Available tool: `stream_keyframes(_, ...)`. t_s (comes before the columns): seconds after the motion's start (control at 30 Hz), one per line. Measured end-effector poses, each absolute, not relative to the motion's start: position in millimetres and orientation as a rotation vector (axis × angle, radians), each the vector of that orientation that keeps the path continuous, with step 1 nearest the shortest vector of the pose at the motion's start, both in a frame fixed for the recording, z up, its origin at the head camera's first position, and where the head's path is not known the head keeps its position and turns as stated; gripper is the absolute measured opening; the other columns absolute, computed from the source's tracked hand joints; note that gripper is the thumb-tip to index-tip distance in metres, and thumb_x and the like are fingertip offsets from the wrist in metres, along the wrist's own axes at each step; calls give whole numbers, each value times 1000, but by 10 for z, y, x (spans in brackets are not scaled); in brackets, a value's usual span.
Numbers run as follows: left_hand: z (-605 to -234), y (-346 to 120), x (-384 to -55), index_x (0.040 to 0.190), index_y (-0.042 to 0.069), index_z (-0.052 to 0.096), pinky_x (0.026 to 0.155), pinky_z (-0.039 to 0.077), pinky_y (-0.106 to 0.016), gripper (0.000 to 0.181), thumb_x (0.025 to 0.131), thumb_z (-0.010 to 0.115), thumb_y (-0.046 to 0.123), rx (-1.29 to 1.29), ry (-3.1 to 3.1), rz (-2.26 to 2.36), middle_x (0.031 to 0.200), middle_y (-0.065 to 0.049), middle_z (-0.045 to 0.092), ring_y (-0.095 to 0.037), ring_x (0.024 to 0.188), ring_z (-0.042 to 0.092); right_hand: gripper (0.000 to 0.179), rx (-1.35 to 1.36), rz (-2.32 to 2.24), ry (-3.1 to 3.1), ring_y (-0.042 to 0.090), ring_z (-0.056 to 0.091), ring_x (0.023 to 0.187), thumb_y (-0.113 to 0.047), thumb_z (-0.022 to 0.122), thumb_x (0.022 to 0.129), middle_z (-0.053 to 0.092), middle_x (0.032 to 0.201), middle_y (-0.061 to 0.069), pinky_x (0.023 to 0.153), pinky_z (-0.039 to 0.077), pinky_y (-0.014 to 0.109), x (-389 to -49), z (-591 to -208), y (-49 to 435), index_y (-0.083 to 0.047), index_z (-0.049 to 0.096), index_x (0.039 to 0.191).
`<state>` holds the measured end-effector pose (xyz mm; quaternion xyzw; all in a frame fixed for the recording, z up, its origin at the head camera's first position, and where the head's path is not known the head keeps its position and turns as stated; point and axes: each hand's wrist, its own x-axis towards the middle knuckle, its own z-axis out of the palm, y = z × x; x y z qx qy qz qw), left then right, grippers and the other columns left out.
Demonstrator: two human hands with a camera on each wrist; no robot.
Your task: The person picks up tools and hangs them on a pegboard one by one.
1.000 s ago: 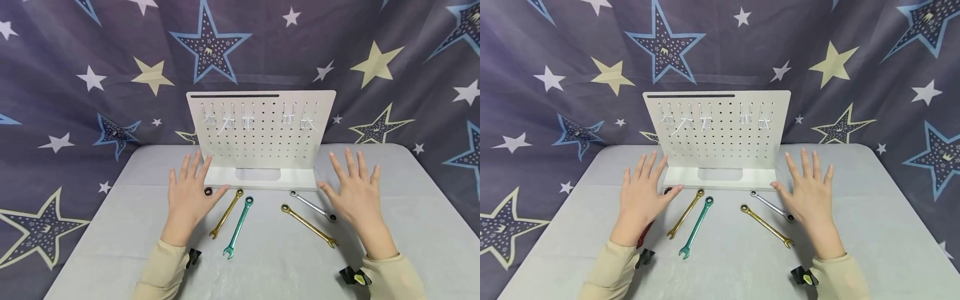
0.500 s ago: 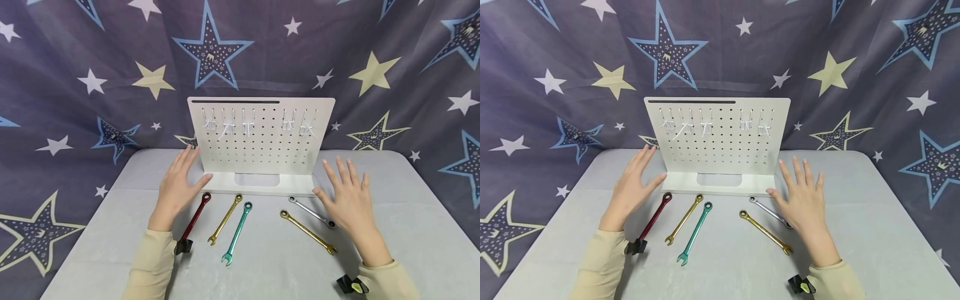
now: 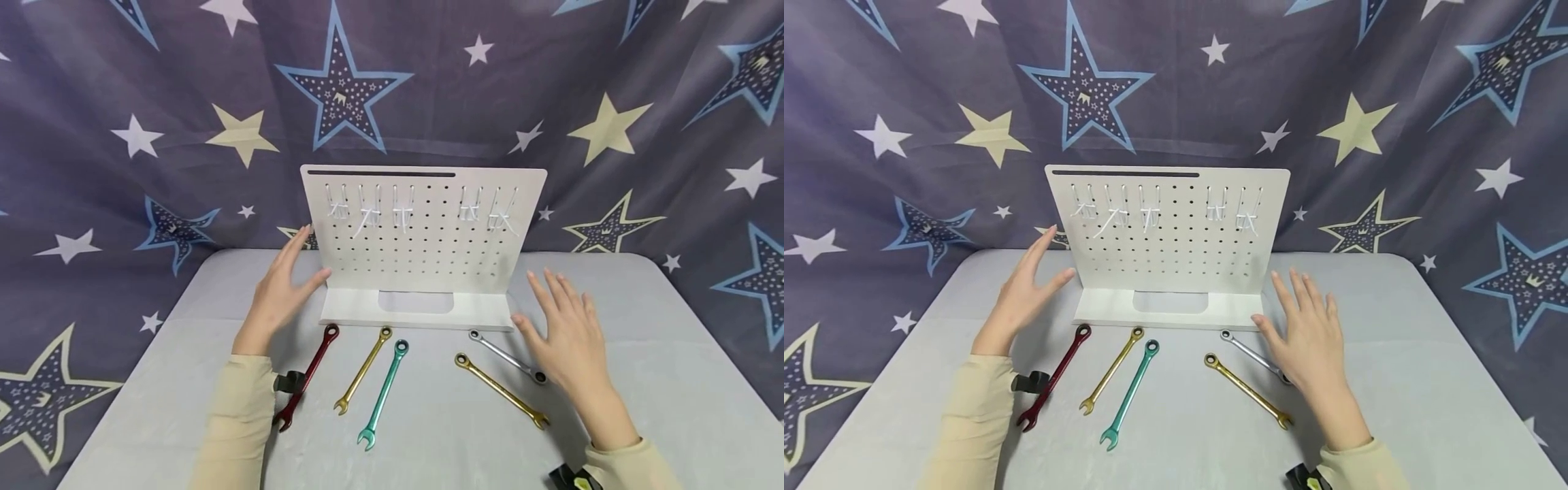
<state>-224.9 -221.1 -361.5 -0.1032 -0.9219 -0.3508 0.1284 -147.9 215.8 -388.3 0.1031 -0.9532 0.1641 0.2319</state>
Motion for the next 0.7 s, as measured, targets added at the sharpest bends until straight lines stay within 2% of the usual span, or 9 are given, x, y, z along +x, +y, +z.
stream_keyframes(0.17,-3643,-2281,-2372,155,48,13,107,19,-71,74,96,56,56,-289,-2698,-1163,164,1,15,-37,147,21,65,278,475,-2573,36,28,144,-48,53,99,36,155,18,117,13,56,-1454,-3921,2169,-17,37,153)
stream_keyframes(0.3,-3652,-2293,-2531,159,31,16,113,21,-61,75,99,59,41,-403,-2616,-1375,163,-6,20,-33,147,22,62,284,472,-2543,38,32,141,-47,53,100,41,151,19,116,17,56,-1451,-3929,2176,-15,41,151)
stream_keyframes(0.4,-3674,-2302,-2643,159,19,17,112,22,-58,75,99,61,29,-468,-2545,-1523,161,-10,24,-32,146,25,61,291,475,-2528,39,35,139,-46,53,100,44,149,19,114,20,56,-1456,-3926,2169,-14,43,150)
stream_keyframes(0.57,-3754,-2320,-2743,159,13,18,112,27,-55,72,100,60,18,-457,-2487,-1702,156,-18,32,-37,142,32,59,298,497,-2510,39,39,137,-44,55,99,48,146,19,112,25,55,-1472,-3926,2157,-12,46,148)
stream_keyframes(0.7,-3835,-2324,-2756,158,11,19,110,31,-55,70,101,59,21,-444,-2498,-1723,152,-24,36,-42,137,38,57,301,505,-2502,39,41,135,-44,56,99,50,144,18,110,28,54,-1488,-3925,2159,-11,49,146)
